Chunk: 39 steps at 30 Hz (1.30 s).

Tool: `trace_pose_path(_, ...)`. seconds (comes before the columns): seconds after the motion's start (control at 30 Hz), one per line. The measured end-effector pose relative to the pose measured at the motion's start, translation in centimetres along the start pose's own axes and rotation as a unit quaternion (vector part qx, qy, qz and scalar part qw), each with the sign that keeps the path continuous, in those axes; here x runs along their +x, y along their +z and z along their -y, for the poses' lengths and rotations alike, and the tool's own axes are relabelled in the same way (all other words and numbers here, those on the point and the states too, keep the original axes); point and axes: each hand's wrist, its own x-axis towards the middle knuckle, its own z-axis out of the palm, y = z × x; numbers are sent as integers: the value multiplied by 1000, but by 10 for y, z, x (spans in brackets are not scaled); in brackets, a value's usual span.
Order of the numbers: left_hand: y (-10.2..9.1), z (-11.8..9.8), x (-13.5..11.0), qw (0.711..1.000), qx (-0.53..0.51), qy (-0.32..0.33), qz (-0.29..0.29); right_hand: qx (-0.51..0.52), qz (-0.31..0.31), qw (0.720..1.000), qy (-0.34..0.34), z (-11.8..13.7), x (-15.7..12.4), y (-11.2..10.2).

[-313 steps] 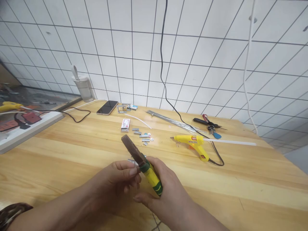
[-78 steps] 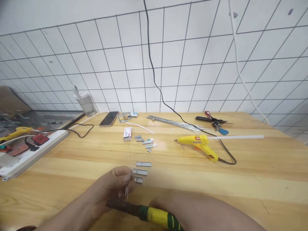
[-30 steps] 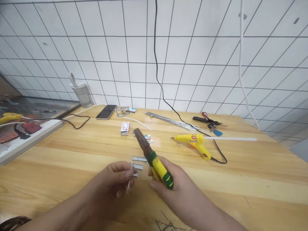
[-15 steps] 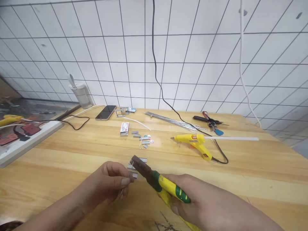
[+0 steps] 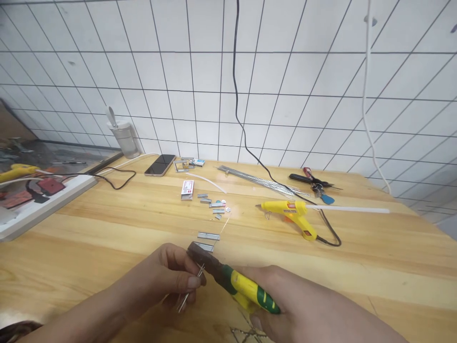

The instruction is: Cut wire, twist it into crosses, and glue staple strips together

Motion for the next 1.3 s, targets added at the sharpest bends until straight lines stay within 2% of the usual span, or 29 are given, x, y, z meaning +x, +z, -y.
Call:
trace_pose_path(0.13,0,1,1,1000,0,-3,2,19,20,1000,2,5,3,-3)
trace_pose_path(0.47,-1,3,3,1000,-24,-12,4,58,-3,998,-19,10,8,0)
trace_pose_path(0.57,-1,4,2,999,-31,-6,6,63,16,998,-13,12,8,-2)
trace_pose_path(0.7,-2,5,2,999,-30,-9,13,59,27,998,-8,13,8,-6)
trace_pose_path(1.07,-1,3,2,999,-28,-23,6,18,-10,1000,-8,8,7,0)
trace_pose_path(1.3,0,2,3,999,-32,-35,2,2,18,1000,12,6,9,2)
